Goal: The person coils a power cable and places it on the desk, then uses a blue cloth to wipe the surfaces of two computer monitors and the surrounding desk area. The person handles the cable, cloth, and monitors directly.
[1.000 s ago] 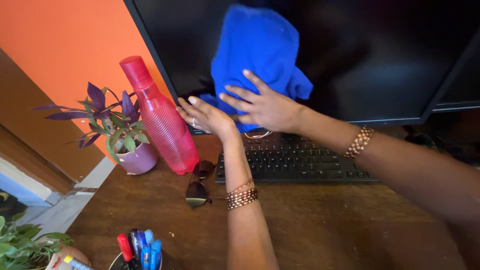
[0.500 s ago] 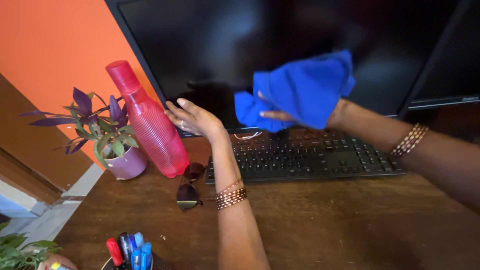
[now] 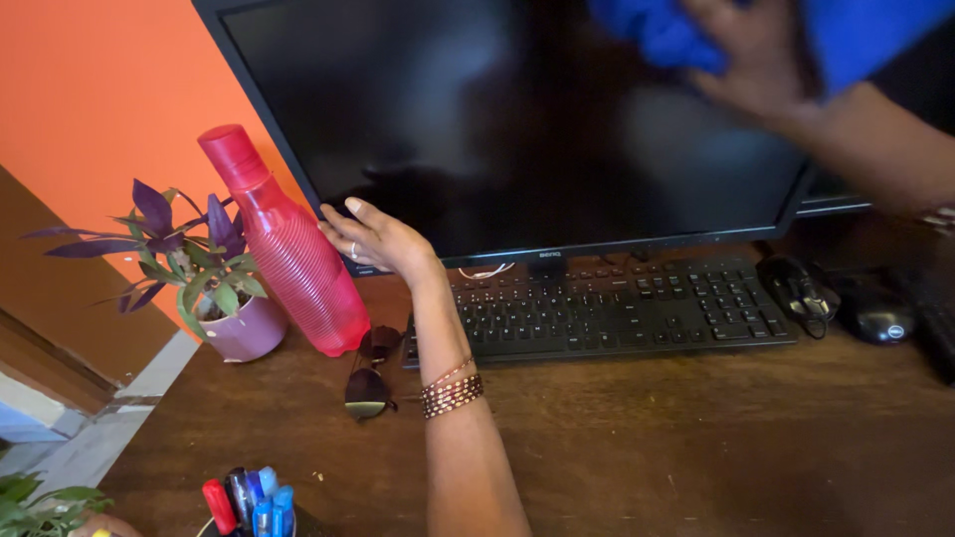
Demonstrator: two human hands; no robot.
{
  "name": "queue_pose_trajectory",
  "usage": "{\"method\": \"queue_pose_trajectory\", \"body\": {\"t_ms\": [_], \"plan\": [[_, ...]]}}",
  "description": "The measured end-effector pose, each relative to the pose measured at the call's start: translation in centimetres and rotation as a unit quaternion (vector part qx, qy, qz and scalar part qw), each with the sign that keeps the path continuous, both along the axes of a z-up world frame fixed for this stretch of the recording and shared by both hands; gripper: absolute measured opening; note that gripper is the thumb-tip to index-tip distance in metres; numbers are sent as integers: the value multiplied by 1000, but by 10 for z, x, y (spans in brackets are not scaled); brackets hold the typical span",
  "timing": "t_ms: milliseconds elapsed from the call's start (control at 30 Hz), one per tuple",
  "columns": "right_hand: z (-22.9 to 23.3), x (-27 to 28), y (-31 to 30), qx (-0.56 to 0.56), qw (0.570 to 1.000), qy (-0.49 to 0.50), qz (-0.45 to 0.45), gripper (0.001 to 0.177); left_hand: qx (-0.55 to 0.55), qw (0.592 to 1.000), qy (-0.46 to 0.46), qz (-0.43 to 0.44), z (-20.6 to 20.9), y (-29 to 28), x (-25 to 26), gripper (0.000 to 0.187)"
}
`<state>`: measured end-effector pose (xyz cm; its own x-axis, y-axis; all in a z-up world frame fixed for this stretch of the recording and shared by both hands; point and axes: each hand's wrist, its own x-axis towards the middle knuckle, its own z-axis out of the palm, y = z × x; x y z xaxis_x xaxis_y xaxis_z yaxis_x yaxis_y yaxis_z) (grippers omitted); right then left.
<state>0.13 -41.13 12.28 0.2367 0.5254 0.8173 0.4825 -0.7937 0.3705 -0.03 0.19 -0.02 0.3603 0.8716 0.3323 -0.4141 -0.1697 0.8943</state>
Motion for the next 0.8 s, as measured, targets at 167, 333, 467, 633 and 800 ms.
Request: {"method": "queue_pose_trajectory", "body": {"t_ms": [167,333,467,633,800], "plan": [[-53,-2,-74,103,986,-13,-127,64,12,1000,-1,10,-2,-1,3,73],[-101,-28,-93,-9,966,-24,-259,95,18,1000,-2,15,-4,0,4,74],[-141,-21,-67,-68,984,38,-158,82,17,1000,-1,10,-5,-1,3,75],[-156,-17,-14,-218,970,-2,-111,77,25,999,8,23,-4,-1,3,76],[-120,-19,98,-271,958,-87,-36,71,17,999,15,26,-6,-1,6,74]]}}
